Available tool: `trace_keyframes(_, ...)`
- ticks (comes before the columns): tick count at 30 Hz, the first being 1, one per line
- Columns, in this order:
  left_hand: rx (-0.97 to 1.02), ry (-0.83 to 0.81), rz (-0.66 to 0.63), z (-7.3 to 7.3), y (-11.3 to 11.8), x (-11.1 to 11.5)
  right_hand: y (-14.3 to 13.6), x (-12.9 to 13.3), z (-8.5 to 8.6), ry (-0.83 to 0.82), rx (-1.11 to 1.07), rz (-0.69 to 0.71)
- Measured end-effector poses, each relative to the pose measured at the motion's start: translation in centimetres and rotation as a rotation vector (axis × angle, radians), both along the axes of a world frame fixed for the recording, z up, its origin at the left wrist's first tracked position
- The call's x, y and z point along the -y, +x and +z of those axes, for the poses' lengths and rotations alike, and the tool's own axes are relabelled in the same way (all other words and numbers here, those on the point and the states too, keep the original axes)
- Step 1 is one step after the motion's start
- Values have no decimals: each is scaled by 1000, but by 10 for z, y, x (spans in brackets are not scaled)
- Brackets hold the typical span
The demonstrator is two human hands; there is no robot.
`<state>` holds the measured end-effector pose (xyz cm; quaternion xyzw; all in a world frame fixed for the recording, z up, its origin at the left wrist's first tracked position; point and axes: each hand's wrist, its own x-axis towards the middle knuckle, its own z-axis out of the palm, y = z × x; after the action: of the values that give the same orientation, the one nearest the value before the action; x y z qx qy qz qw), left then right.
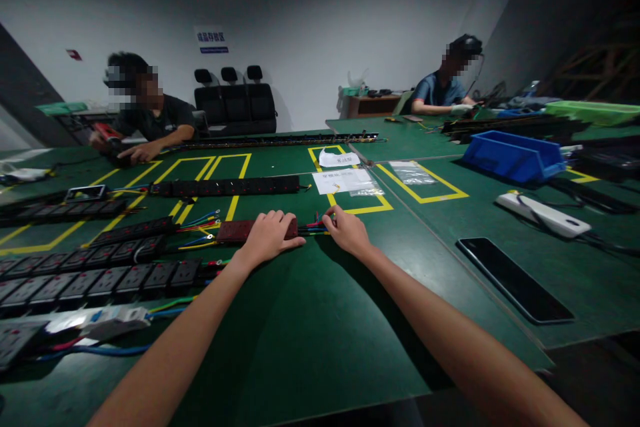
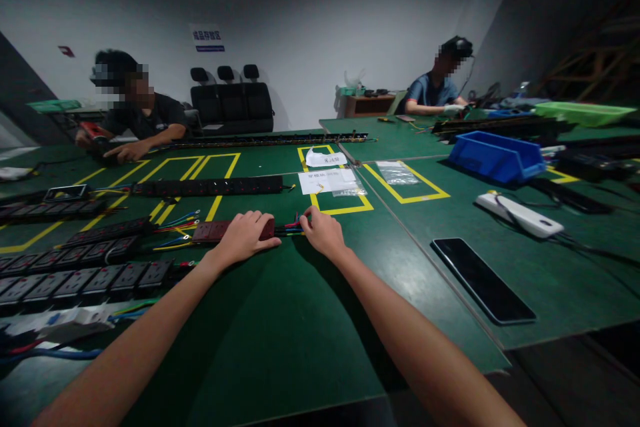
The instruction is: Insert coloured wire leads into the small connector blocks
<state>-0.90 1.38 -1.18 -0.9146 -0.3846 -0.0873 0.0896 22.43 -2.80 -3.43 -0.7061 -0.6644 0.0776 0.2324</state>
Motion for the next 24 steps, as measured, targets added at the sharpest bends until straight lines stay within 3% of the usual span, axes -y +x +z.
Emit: trace_keyframes(24, 34, 0, -10, -4, -2, -4, -1, 4, 0, 34, 83, 109)
